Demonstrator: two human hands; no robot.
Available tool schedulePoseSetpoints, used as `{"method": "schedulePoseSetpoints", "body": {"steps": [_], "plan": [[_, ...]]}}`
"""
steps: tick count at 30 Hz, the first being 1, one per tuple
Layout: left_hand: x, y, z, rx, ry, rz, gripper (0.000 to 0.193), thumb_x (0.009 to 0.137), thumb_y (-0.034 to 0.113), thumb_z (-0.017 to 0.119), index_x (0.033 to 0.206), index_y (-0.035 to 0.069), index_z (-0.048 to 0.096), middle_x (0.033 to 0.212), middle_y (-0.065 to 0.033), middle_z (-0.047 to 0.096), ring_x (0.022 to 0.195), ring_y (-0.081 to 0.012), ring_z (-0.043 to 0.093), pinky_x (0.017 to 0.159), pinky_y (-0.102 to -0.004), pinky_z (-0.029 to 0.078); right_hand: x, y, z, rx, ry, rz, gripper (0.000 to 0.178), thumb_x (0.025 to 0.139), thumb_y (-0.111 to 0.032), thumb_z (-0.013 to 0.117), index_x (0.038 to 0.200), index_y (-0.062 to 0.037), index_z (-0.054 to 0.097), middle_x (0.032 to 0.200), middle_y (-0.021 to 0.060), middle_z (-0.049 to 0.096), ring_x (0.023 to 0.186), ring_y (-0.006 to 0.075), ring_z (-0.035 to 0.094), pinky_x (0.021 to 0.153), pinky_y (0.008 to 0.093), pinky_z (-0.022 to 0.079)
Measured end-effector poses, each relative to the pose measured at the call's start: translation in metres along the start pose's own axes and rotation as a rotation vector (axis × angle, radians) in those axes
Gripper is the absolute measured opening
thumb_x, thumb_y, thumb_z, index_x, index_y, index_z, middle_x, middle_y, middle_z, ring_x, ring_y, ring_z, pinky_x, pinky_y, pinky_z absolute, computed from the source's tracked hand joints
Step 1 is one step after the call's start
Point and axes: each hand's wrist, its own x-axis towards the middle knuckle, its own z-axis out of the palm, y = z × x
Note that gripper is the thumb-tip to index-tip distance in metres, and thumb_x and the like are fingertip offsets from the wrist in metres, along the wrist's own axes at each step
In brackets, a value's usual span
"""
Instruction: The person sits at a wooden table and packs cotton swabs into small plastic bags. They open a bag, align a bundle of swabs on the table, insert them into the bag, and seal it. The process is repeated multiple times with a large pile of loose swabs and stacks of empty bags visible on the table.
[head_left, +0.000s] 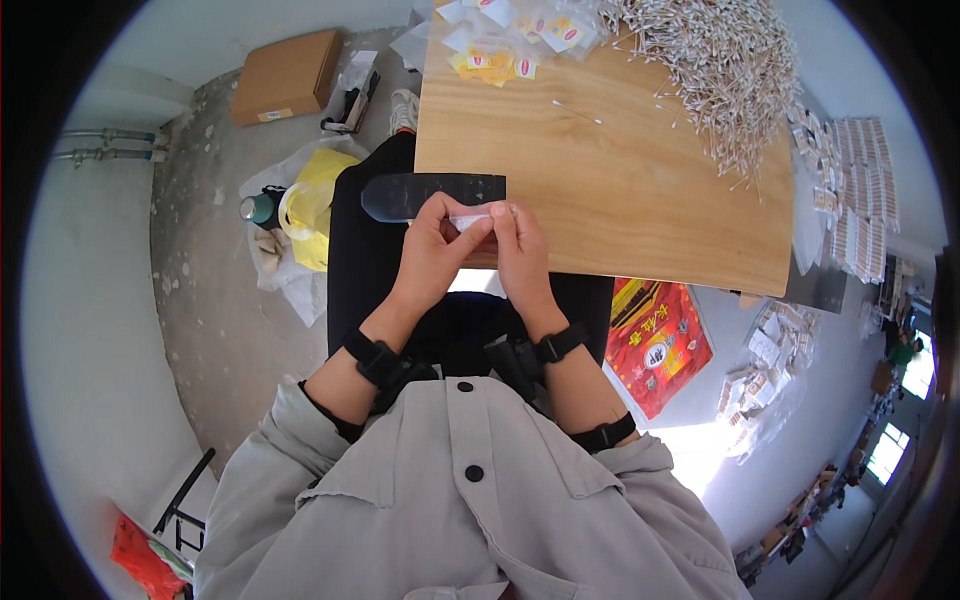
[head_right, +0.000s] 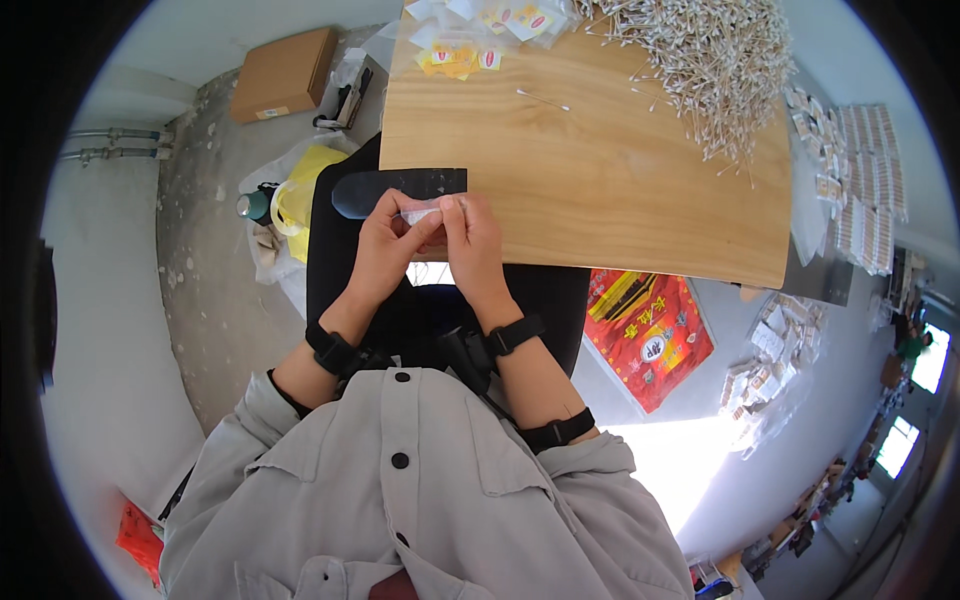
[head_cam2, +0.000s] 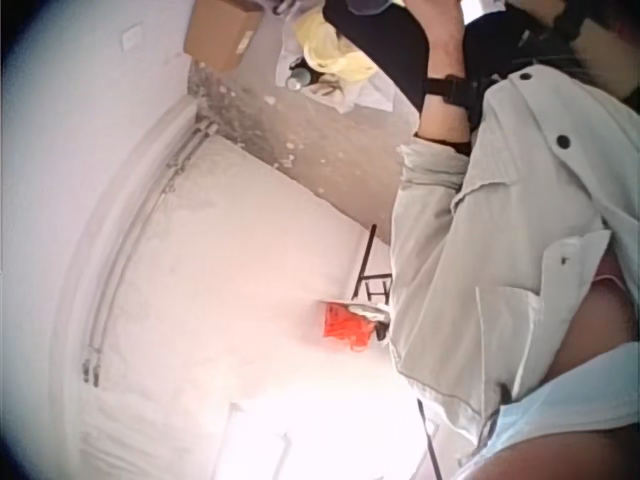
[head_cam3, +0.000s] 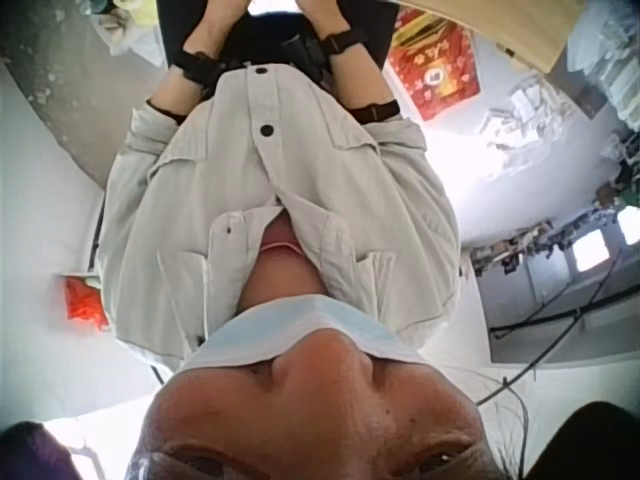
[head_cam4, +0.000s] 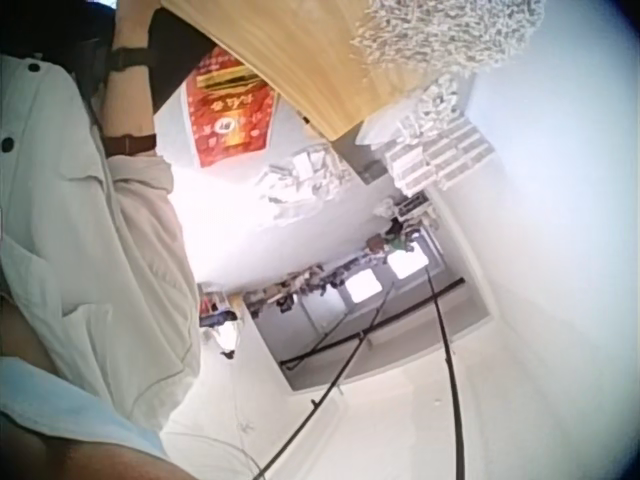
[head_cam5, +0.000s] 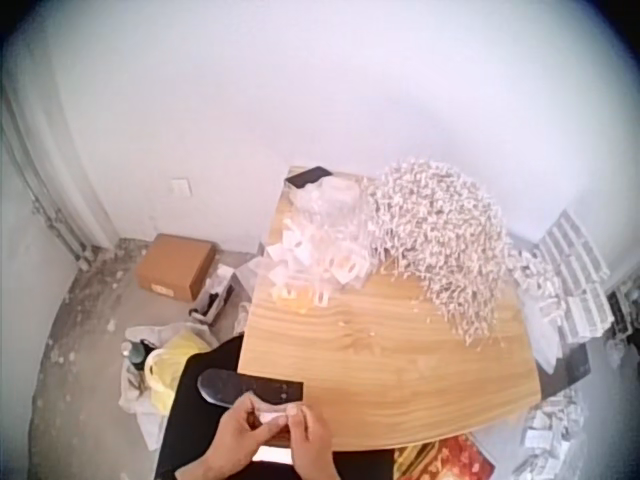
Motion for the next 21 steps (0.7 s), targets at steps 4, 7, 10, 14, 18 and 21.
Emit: {"method": "schedulePoseSetpoints", "body": {"steps": [4, 7, 10, 14, 18, 21], "plan": [[-0.001, -0.006, -0.003, -0.101, -0.056, 0.027, 0.020, 0.090, 0.017, 0.072, 0.090, 0.004, 0.057, 0.083, -0.0016, 0.061, 0.069, -0.0035, 0.054, 0.059, -0.0197, 0.047, -0.003, 0.011, -0.001, 0.046, -0.006, -0.034, 0.024, 0.101, -0.020, 0.053, 0.095, 0.0018, 0.060, 0.094, 0.0110, 0.061, 0.085, 0.0197, 0.062, 0.077, 0.0313, 0.050], [-0.003, 0.001, -0.006, -0.188, -0.085, -0.069, 0.015, 0.095, 0.017, 0.066, 0.097, 0.004, 0.058, 0.085, -0.0017, 0.065, 0.074, -0.0048, 0.060, 0.065, -0.0215, 0.052, -0.007, 0.001, 0.000, 0.206, -0.050, 0.070, 0.025, 0.102, -0.021, 0.051, 0.097, 0.0022, 0.058, 0.094, 0.0100, 0.060, 0.080, 0.0174, 0.065, 0.072, 0.0291, 0.054], [-0.005, -0.004, -0.013, -0.328, -0.101, -0.092, 0.016, 0.097, 0.020, 0.063, 0.099, 0.004, 0.061, 0.085, -0.0005, 0.064, 0.073, -0.0043, 0.057, 0.067, -0.0211, 0.051, -0.005, -0.002, 0.002, 0.236, -0.070, 0.088, 0.026, 0.103, -0.022, 0.049, 0.099, 0.0028, 0.055, 0.095, 0.0094, 0.060, 0.075, 0.0156, 0.067, 0.067, 0.0271, 0.057], [-0.007, -0.007, -0.017, -0.265, -0.087, -0.052, 0.018, 0.097, 0.021, 0.063, 0.102, 0.004, 0.063, 0.086, -0.0007, 0.063, 0.072, -0.0042, 0.056, 0.068, -0.0204, 0.050, -0.004, 0.000, 0.000, 0.225, -0.093, 0.089, 0.028, 0.103, -0.023, 0.049, 0.098, 0.0033, 0.055, 0.097, 0.0096, 0.059, 0.076, 0.0149, 0.067, 0.067, 0.0267, 0.057], [-0.009, 0.001, -0.016, -0.122, -0.040, 0.046, 0.023, 0.089, 0.012, 0.071, 0.108, 0.002, 0.063, 0.089, -0.0025, 0.063, 0.070, -0.0055, 0.058, 0.065, -0.0219, 0.051, -0.001, 0.001, 0.002, 0.145, -0.050, 0.041, 0.030, 0.103, -0.025, 0.048, 0.099, 0.0032, 0.056, 0.095, 0.0095, 0.059, 0.076, 0.0150, 0.066, 0.067, 0.0269, 0.057], [-0.013, 0.018, -0.016, 0.204, -0.025, 0.165, 0.034, 0.082, 0.004, 0.074, 0.114, 0.003, 0.062, 0.091, -0.0025, 0.062, 0.070, -0.0058, 0.057, 0.066, -0.0215, 0.049, 0.000, -0.002, 0.002, 0.075, -0.018, 0.025, 0.032, 0.104, -0.026, 0.047, 0.099, 0.0031, 0.058, 0.092, 0.0093, 0.061, 0.075, 0.0148, 0.065, 0.068, 0.0272, 0.056]]}}
